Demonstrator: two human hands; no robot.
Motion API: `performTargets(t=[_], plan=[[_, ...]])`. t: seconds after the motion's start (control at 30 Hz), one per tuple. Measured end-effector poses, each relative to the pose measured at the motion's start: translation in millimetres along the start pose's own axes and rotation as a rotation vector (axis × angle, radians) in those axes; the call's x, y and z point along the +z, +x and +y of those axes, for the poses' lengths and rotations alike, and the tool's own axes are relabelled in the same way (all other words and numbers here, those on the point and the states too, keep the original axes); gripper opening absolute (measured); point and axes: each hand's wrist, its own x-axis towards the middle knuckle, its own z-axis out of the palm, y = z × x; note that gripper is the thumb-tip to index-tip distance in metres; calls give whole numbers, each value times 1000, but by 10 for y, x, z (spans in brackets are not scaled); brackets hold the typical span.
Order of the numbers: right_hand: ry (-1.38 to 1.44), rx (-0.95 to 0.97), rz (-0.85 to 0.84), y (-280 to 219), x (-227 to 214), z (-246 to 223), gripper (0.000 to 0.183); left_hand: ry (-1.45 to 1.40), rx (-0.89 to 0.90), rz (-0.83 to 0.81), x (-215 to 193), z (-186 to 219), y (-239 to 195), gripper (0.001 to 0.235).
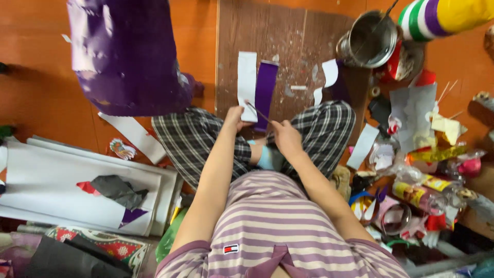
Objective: Decorating a large animal figure by applying purple paper strips and tape.
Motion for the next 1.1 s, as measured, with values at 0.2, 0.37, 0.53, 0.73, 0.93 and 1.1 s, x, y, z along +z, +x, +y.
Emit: performTargets(t=[0.2,0.37,0.53,0.73,0.93,1.1], plan=[[286,108,-238,-435,307,110,35,-53,-97,53,-74,11,78,62],[331,175,-348,-565,37,51,38,-48,-57,93,-138,-67,226,66],[252,237,-350,-485,-361,32,40,-63,-57,35,147,272,-442,63],[305,-44,-69,527,-393,-187,57,-79,-16,17,118,219,-403,66],[270,60,91,1264,25,-331,45,-17,1,0,4,95,-141,65],[416,143,76,1125,-215,-463,43,69,-26,-7,81,182,-394,63]])
